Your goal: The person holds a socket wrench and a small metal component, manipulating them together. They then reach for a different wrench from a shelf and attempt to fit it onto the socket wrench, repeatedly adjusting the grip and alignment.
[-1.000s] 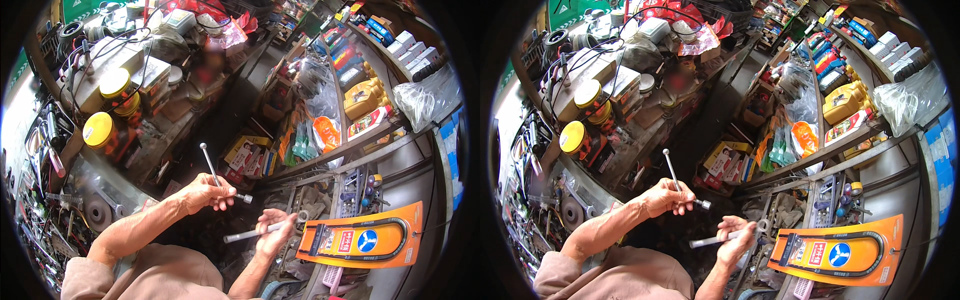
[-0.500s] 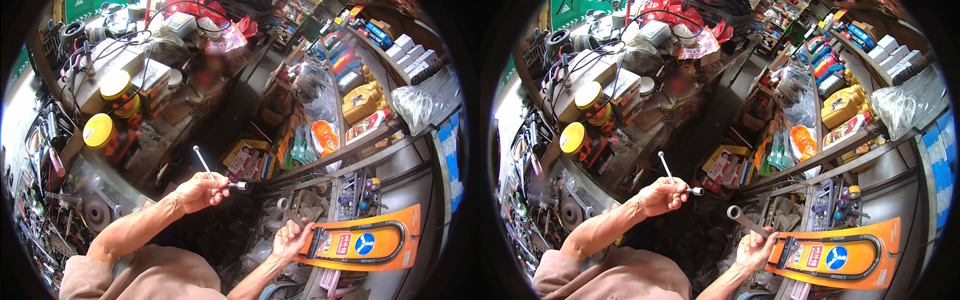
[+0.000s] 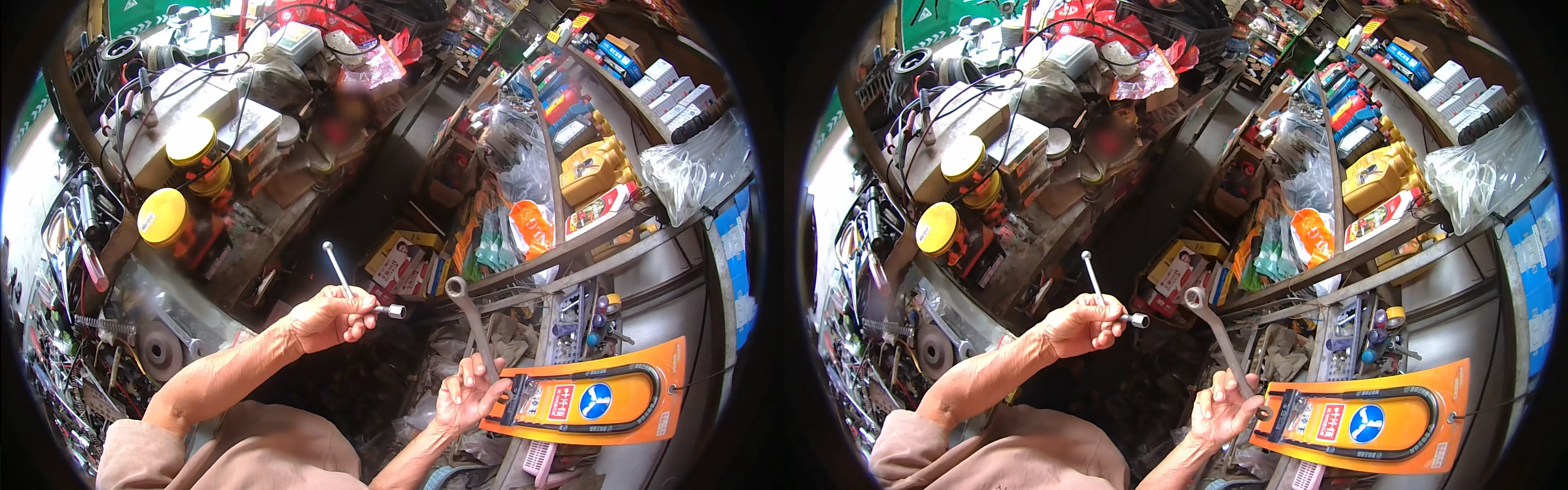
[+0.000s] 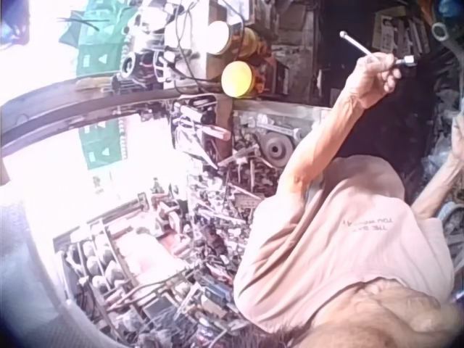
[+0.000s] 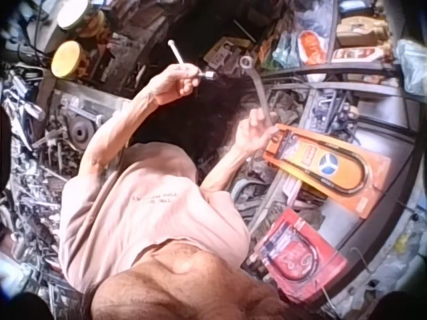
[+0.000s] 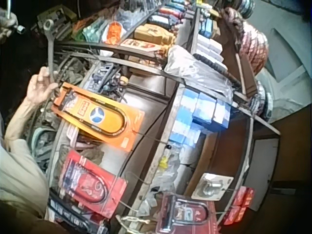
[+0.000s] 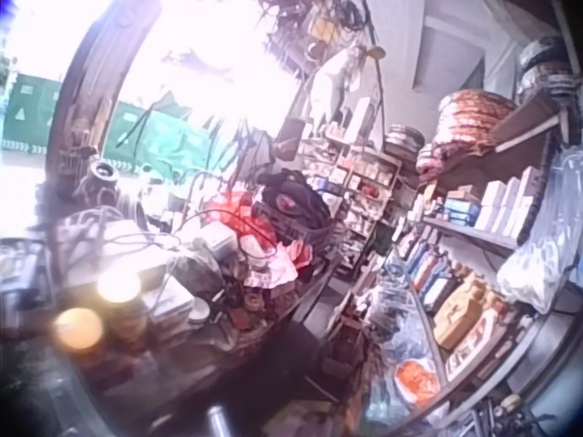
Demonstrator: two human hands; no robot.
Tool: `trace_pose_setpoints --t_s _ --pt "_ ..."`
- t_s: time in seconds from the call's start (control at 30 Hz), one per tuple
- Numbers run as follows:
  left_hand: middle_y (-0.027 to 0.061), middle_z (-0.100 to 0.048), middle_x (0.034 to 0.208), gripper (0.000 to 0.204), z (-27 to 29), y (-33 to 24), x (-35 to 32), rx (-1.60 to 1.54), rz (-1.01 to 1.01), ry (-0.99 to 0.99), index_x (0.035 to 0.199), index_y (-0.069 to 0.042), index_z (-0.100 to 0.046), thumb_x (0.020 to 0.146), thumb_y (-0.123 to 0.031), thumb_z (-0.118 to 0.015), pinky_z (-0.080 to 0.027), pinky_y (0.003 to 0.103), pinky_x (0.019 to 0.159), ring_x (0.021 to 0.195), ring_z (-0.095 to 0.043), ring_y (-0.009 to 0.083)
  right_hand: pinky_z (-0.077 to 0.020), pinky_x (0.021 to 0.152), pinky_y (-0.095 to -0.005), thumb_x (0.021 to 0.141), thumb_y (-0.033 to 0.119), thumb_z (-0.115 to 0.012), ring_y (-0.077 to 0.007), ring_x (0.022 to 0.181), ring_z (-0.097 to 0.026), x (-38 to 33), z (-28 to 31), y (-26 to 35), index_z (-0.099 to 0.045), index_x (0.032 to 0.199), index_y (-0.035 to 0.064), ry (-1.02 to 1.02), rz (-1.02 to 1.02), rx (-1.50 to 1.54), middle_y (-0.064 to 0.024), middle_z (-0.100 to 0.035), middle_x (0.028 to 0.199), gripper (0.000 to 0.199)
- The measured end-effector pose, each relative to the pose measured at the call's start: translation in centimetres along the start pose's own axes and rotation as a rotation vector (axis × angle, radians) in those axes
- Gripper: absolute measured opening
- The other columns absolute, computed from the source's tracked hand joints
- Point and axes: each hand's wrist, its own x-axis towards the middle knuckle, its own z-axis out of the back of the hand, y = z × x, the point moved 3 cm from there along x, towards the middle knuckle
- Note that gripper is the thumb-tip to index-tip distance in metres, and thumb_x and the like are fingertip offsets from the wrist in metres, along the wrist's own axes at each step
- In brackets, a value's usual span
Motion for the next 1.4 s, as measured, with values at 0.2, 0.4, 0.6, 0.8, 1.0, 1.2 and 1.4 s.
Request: trace_pose_setpoints --t_s 0.2,0.4,0.6,0.8,1.0,1.2,1.4 --pt "0.0115 -0.066 0.076 0.010 0.0 0.2 0.0 -0.001 0.007 0.012 0.089 -0.001 -0.063 0.090 -0.011 -0.062 -0.047 0.022 0.049 0.055 -0.059 0.0138 -0.0432 0.050 -0.0270 0.095 0.026 -0.053 -0.0188 0.076 -0.044 -0.2 1.3 -1.0 -0.060 0.098 -0.0015 0.036 -0.110 0.168 -0.0103 -0.048 0.087 0.029" --pt "0.0099 -0.067 0.076 0.011 -0.1 0.2 -0.2 0.022 0.010 0.031 0.088 -0.003 -0.063 0.090 -0.013 -0.064 -0.046 0.021 0.048 0.055 -0.061 0.0127 -0.0470 0.054 -0.0308 0.093 0.019 -0.052 -0.0216 0.078 -0.049 -0.1 1.7 -2.6 -0.059 0.112 -0.0016 -0.041 -0.130 0.280 -0.0125 -0.054 0.092 0.029" --pt "0.0125 -0.064 0.074 0.014 -0.8 0.3 -0.5 0.064 0.033 0.066 0.091 0.001 -0.063 0.089 -0.013 -0.063 -0.043 0.024 0.047 0.052 -0.054 0.0146 -0.0469 0.059 -0.0329 0.091 0.015 -0.052 -0.0226 0.079 -0.052 0.7 3.5 -3.0 -0.058 0.115 -0.0009 -0.002 -0.155 0.275 -0.0139 -0.058 0.095 0.030" --pt "0.0115 -0.064 0.071 0.015 -1.0 0.3 -0.6 0.103 0.053 0.056 0.091 0.001 -0.063 0.089 -0.014 -0.064 -0.042 0.025 0.045 0.050 -0.055 0.0144 -0.0468 0.055 -0.0339 0.087 0.012 -0.055 -0.0229 0.070 -0.054 1.7 3.4 -3.5 -0.059 0.103 -0.0006 -0.010 -0.162 0.214 -0.0118 -0.055 0.084 0.021" --pt "0.0115 -0.064 0.071 0.015 -1.1 0.3 -0.6 0.098 0.055 0.064 0.090 0.001 -0.063 0.089 -0.014 -0.064 -0.041 0.025 0.045 0.050 -0.055 0.0147 -0.0460 0.052 -0.0333 0.087 0.011 -0.056 -0.0212 0.068 -0.053 2.6 3.3 -3.6 -0.058 0.097 -0.0001 -0.014 -0.155 0.126 -0.0103 -0.053 0.077 0.016" --pt "0.0100 -0.064 0.070 0.013 -1.2 0.3 -0.5 0.098 0.076 0.100 0.085 -0.001 -0.064 0.088 -0.014 -0.065 -0.042 0.024 0.045 0.049 -0.056 0.0133 -0.0474 0.051 -0.0349 0.086 0.013 -0.055 -0.0221 0.069 -0.050 3.2 4.1 -3.2 -0.057 0.096 -0.0015 0.021 -0.135 0.135 -0.0123 -0.053 0.080 0.018" --pt "0.0099 -0.064 0.069 0.013 -1.4 0.2 -0.6 0.080 0.082 0.114 0.083 -0.001 -0.065 0.088 -0.013 -0.066 -0.043 0.024 0.045 0.048 -0.056 0.0131 -0.0468 0.048 -0.0341 0.086 0.013 -0.055 -0.0222 0.069 -0.050 3.7 4.2 -2.8 -0.057 0.095 -0.0020 0.045 -0.133 0.107 -0.0129 -0.053 0.080 0.018"
